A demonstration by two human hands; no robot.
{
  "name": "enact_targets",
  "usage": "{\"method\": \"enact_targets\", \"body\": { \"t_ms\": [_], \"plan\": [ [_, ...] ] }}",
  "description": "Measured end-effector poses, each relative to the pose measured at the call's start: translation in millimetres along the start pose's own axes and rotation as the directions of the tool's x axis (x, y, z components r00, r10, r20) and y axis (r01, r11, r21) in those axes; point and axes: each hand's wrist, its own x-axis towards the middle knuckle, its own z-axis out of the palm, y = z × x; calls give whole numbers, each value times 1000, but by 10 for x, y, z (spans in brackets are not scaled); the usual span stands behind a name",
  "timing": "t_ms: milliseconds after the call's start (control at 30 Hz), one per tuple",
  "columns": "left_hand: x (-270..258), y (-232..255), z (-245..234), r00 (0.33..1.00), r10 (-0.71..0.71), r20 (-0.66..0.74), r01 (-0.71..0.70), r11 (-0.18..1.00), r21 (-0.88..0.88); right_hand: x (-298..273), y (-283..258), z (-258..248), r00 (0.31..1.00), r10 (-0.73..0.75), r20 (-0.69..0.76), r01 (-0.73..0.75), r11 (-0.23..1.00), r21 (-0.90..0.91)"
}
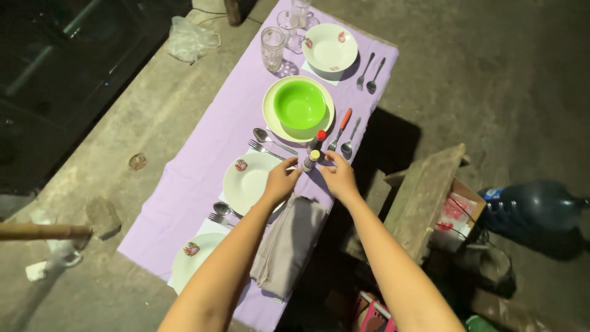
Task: The person sets a dining table by arranging forks, spoons, glasses, plates, and bottles on the tablecloth, then folds a cloth napkin by hand.
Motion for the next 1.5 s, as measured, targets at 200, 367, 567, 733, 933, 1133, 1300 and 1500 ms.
{"method": "enact_targets", "body": {
  "t_ms": [200,367,567,733,933,1133,1300,1500],
  "plan": [
    [131,71,390,997,50,-64,-45,996,79,154,33,139,988,-153,14,154,984,-90],
    [133,71,551,996,47,-74,-50,998,-41,47,-27,169,981,-169,-91,168,986,-16],
    [-123,351,374,999,11,-34,-15,995,-100,-181,-359,-9,956,-276,-100,264,957,-124],
    [-391,831,-102,991,82,-103,-93,989,-116,-311,-963,-119,891,-453,22,454,889,-62],
    [-678,995,-903,984,132,-124,-147,981,-124,-440,-1755,167,871,-398,288,382,917,113],
    [-1128,909,-1752,960,23,-280,-71,984,-161,-565,-2254,935,768,-500,399,433,866,252],
    [-1405,499,-2339,868,102,-487,-188,973,-131,-679,-2346,1691,749,-494,442,388,867,313],
    [-1739,-25,-2822,808,26,-588,-166,968,-186,-827,-1965,2560,675,-420,607,438,890,128]
  ]
}}
